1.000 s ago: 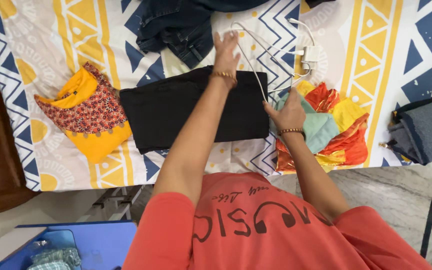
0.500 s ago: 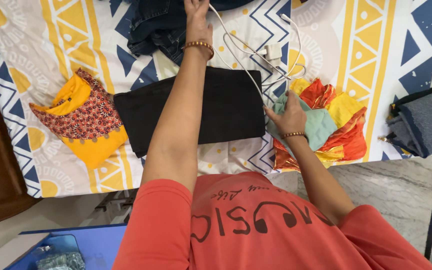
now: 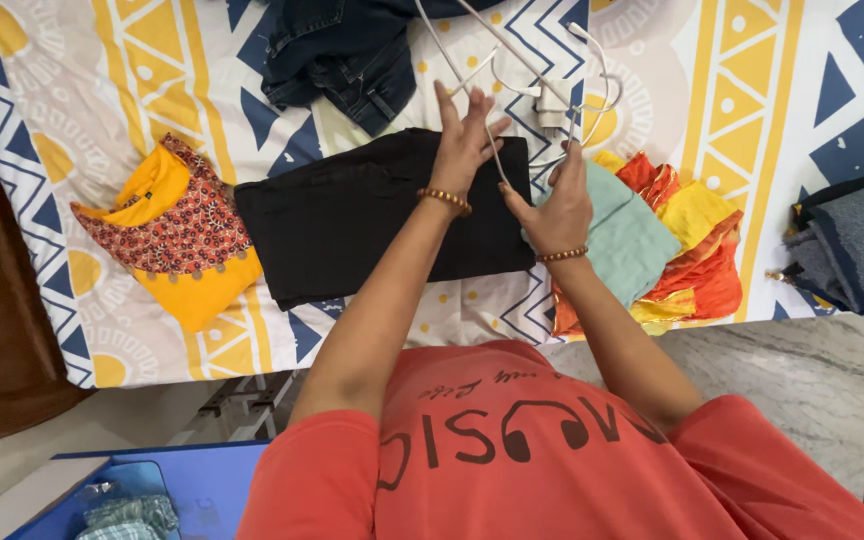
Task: The person folds a yellow patterned garment and a pair of black pants on a bed. They smooth and align the items, then fold them into compact rectangles. A white hanger is briefly moved aside during the process.
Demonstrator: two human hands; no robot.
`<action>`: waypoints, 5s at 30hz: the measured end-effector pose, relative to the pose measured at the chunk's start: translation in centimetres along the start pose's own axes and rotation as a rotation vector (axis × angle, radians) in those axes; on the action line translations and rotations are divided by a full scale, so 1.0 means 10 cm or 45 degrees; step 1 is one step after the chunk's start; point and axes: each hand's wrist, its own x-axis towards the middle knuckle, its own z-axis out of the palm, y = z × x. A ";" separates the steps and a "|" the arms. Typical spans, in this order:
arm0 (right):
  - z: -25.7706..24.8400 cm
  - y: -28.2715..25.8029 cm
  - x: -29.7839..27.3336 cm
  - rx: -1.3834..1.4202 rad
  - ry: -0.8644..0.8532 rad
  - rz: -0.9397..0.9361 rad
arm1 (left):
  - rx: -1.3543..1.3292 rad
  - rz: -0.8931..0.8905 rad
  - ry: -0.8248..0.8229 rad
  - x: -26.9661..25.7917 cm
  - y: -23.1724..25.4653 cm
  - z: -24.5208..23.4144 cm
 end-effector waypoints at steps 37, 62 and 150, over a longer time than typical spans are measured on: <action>0.67 0.54 -0.89 -0.260 -0.456 0.930 | 1.246 0.155 0.481 0.23 0.04 -0.27; 0.98 1.86 -1.49 0.817 -0.488 1.173 | 2.465 -0.059 0.165 -0.12 -2.12 0.62; 2.75 0.38 -1.07 1.325 -0.559 1.846 | 1.039 0.478 0.711 -1.02 0.38 -1.32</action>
